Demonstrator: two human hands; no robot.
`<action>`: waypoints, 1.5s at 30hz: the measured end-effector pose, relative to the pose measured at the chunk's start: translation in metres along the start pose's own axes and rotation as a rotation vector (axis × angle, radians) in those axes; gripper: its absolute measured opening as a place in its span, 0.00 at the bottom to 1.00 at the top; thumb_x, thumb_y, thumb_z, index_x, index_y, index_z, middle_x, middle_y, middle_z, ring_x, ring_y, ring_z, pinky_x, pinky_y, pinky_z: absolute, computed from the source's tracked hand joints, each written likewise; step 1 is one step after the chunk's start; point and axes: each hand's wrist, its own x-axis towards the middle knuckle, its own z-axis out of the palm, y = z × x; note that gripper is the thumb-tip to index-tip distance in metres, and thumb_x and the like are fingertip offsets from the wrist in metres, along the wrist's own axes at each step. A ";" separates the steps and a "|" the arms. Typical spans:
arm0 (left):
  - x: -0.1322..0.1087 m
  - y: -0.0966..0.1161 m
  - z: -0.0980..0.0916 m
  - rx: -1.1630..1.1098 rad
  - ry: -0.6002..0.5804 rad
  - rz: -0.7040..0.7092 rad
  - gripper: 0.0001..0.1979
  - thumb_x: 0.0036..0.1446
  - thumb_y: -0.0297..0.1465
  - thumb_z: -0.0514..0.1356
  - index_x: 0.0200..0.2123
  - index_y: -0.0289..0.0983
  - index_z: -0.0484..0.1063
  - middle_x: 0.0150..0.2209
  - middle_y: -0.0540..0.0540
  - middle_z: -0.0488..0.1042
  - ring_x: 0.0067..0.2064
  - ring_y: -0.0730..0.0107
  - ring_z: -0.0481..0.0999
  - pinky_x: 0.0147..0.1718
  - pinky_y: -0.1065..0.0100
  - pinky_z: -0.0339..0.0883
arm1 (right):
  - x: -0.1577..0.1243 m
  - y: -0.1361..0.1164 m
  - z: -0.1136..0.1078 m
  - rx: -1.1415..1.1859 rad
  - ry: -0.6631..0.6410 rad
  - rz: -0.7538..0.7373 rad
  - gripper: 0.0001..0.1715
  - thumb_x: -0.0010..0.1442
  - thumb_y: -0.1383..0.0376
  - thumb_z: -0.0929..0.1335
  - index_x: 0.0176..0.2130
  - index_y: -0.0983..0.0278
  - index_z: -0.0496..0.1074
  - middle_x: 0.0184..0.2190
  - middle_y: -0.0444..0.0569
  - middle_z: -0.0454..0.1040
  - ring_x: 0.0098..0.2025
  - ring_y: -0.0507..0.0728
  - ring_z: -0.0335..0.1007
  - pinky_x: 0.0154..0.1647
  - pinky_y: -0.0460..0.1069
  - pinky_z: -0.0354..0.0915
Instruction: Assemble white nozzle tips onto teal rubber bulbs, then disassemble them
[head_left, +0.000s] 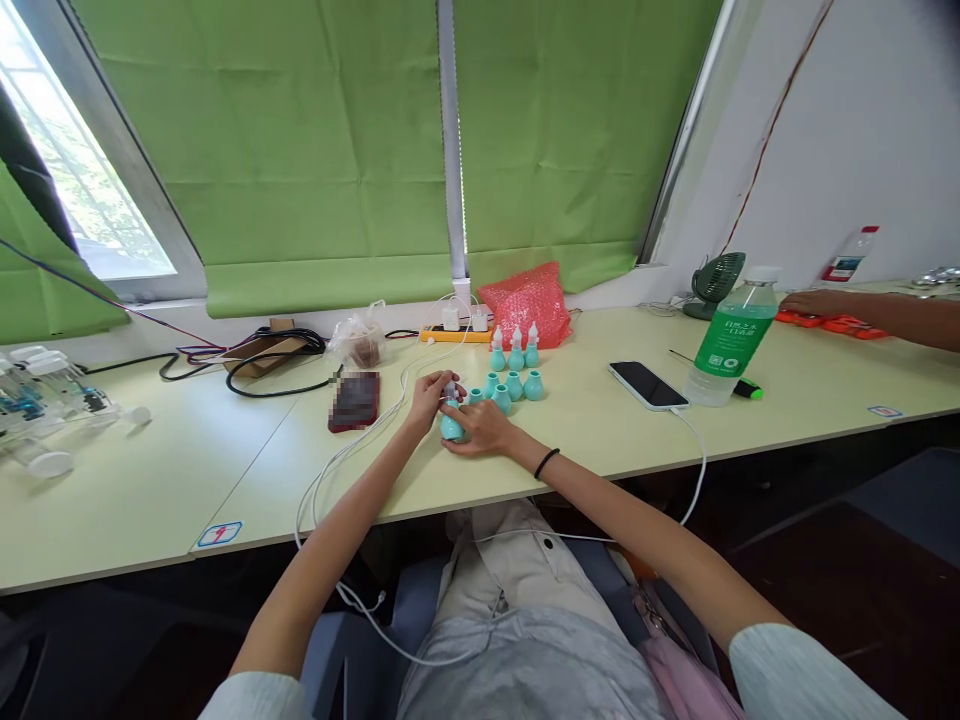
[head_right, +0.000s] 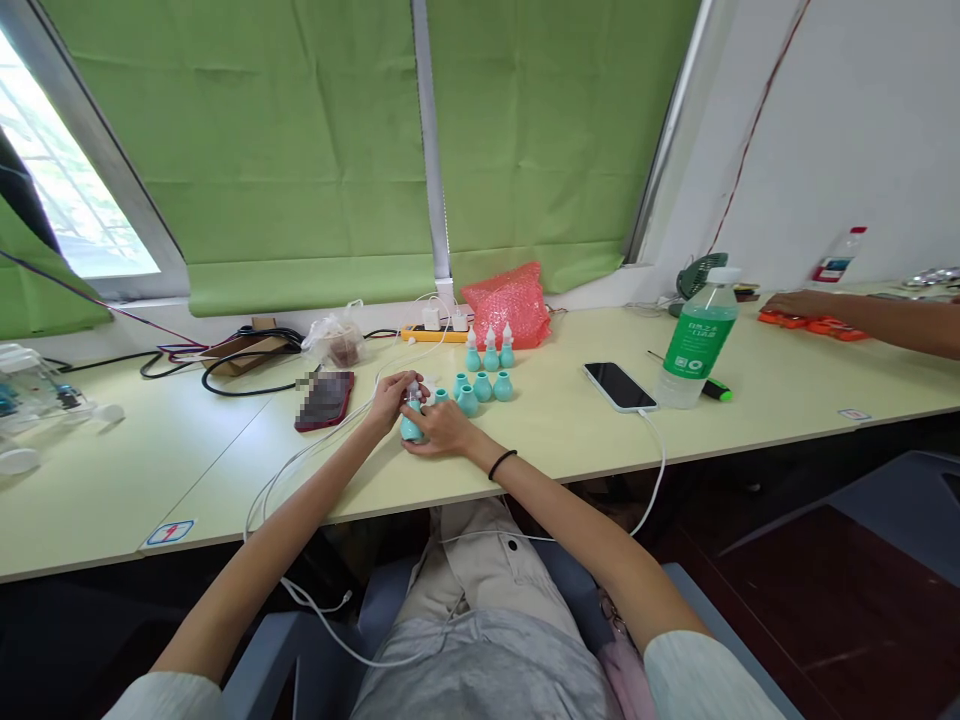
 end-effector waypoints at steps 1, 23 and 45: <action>0.000 0.001 -0.001 0.023 -0.007 0.023 0.14 0.45 0.39 0.57 0.26 0.32 0.65 0.19 0.47 0.70 0.20 0.74 0.68 0.21 0.73 0.61 | 0.000 0.001 0.001 -0.003 0.002 0.001 0.27 0.52 0.52 0.60 0.47 0.66 0.62 0.23 0.49 0.71 0.24 0.54 0.63 0.23 0.46 0.51; 0.008 -0.018 -0.018 0.806 0.321 0.305 0.10 0.53 0.33 0.50 0.30 0.36 0.70 0.29 0.45 0.69 0.33 0.66 0.67 0.33 0.67 0.58 | -0.002 0.008 0.002 0.035 0.138 0.081 0.26 0.47 0.60 0.62 0.46 0.66 0.62 0.27 0.48 0.69 0.29 0.54 0.63 0.26 0.46 0.57; 0.010 -0.002 -0.022 0.588 0.268 0.236 0.13 0.49 0.35 0.50 0.28 0.34 0.71 0.20 0.49 0.66 0.22 0.72 0.64 0.22 0.71 0.57 | -0.003 0.009 0.004 0.058 0.241 0.108 0.14 0.52 0.65 0.61 0.39 0.59 0.70 0.31 0.48 0.67 0.26 0.50 0.60 0.23 0.43 0.52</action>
